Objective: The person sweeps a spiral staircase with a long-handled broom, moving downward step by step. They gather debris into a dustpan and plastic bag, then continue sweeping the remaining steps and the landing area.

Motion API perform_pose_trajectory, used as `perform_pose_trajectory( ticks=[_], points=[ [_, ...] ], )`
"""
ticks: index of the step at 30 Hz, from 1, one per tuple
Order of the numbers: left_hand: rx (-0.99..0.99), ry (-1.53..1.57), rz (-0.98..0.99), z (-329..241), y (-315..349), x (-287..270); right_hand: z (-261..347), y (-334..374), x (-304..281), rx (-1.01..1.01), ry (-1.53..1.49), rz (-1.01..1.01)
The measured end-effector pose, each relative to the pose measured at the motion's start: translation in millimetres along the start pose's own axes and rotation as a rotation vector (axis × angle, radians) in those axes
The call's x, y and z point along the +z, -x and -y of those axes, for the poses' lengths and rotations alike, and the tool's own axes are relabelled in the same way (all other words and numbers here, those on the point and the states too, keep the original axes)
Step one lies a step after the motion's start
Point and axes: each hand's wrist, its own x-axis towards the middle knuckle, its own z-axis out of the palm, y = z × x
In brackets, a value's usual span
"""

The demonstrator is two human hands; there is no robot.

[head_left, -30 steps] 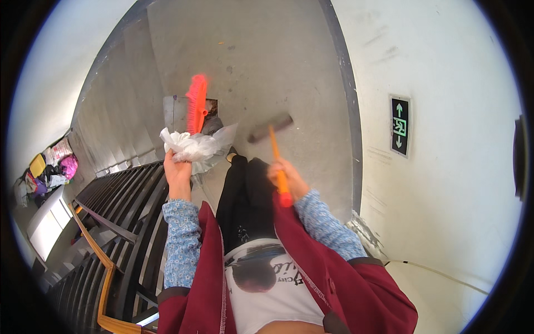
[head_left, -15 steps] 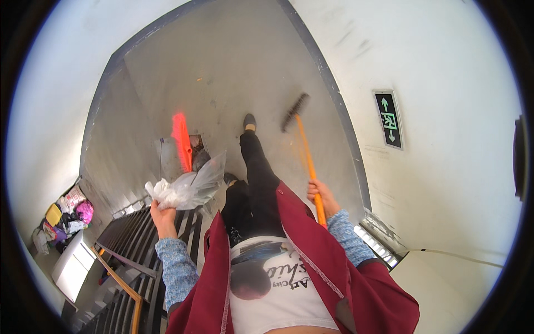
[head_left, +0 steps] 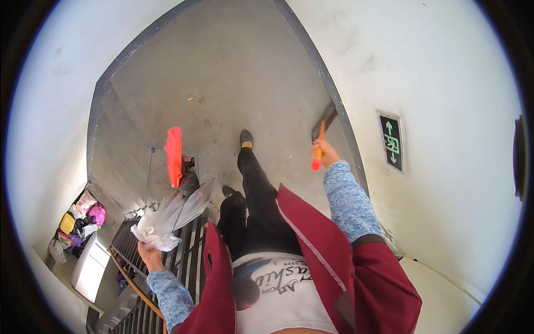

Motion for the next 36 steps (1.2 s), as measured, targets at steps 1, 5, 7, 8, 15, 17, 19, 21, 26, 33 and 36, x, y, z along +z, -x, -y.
perform_pose_trajectory(
  ticks=[1,5,7,8,15,17,19,21,26,33,36],
  points=[
    [-0.027,0.029,0.033,-2,0,0,4,-8,26,0.021,-0.043,0.047],
    [0.053,0.066,-0.058,-2,-5,-9,20,-30,110,0.411,0.002,0.112],
    [0.132,0.006,-0.007,-1,-12,-17,21,-18,149,0.37,-0.032,0.253],
    [0.136,0.017,0.03,0,-17,-22,20,-11,170,0.379,-0.024,0.272],
    [0.274,-0.024,0.141,13,-80,-13,23,-2,296,0.462,0.155,0.311],
    [0.333,-0.103,0.124,23,-95,-6,37,4,290,0.407,0.017,0.417],
    [0.406,-0.247,0.07,20,-108,6,53,14,272,0.442,-0.351,0.453],
    [0.434,-0.368,0.045,18,-116,16,67,30,238,0.339,-0.277,0.423],
    [0.548,-0.642,0.093,11,-126,30,69,36,149,0.367,-0.05,0.183],
    [0.642,-1.204,0.062,-7,-130,59,28,-61,105,0.532,0.106,-0.084],
    [0.74,-1.393,0.076,-14,-124,68,31,-80,87,0.572,0.087,-0.084]
  ],
)
